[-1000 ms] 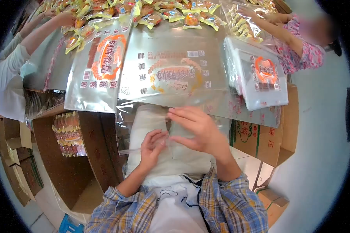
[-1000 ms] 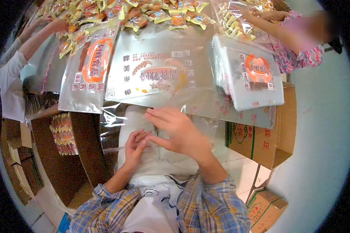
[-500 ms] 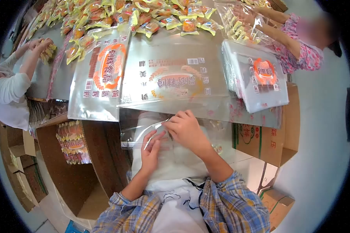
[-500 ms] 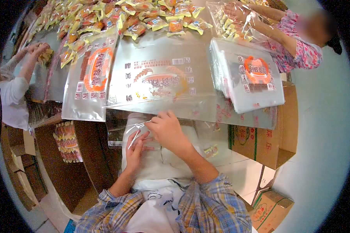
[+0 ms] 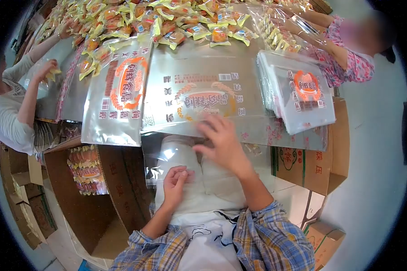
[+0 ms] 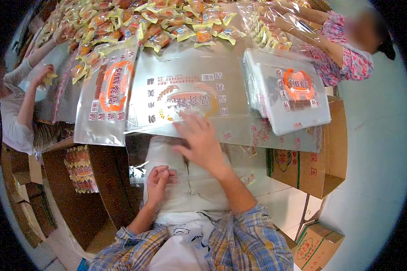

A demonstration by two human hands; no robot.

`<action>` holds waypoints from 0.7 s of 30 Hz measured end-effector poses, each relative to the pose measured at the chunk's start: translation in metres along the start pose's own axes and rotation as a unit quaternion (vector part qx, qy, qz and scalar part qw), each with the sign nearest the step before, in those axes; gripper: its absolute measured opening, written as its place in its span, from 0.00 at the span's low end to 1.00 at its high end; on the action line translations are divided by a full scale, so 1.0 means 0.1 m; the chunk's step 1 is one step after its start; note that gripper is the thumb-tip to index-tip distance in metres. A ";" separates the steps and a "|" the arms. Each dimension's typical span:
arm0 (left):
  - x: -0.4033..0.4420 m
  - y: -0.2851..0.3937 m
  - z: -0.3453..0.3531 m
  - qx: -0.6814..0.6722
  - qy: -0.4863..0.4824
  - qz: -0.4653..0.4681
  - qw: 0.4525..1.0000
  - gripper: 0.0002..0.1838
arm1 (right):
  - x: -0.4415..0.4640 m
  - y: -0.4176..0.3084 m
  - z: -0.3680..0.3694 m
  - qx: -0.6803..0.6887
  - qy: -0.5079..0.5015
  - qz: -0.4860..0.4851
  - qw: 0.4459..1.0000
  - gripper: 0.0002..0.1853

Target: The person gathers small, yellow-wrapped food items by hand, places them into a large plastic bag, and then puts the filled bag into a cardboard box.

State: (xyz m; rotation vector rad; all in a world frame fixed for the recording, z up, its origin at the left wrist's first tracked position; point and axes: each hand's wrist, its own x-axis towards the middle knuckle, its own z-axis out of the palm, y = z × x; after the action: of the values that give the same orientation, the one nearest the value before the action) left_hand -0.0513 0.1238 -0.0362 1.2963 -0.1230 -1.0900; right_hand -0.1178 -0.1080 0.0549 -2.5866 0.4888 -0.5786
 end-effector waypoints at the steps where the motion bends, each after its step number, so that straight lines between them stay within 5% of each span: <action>1: -0.02 -0.02 -0.02 0.027 -0.001 0.003 1.000 0.13 | 0.04 0.11 0.01 0.010 0.022 0.014 1.000 0.31; 5: -0.05 -0.05 -0.07 0.042 -0.032 -0.003 0.999 0.12 | 0.35 0.49 -0.12 -0.028 0.030 -0.002 0.999 0.35; 8: -0.08 0.07 0.00 0.022 -0.021 -0.009 0.999 0.11 | 0.55 0.64 -0.19 -0.102 -0.125 0.108 0.981 0.42; 14: 0.09 0.10 0.02 0.007 0.007 0.053 0.999 0.13 | 0.88 1.04 -0.15 -0.146 -0.138 0.204 0.958 0.47; 17: 0.16 0.13 0.07 -0.013 0.019 0.048 0.999 0.13 | 0.90 1.00 -0.09 -0.263 -0.076 0.129 0.953 0.44; 21: 0.16 0.01 -0.02 -0.056 0.002 0.046 0.997 0.11 | 0.63 0.46 -0.22 -0.039 -0.040 -0.045 0.997 0.33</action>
State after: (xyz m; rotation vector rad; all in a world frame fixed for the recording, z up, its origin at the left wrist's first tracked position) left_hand -0.0416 0.1142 -0.0438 1.1814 -0.1156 -1.0010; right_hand -0.0859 -0.1810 0.0698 -2.7053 0.3774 -0.4937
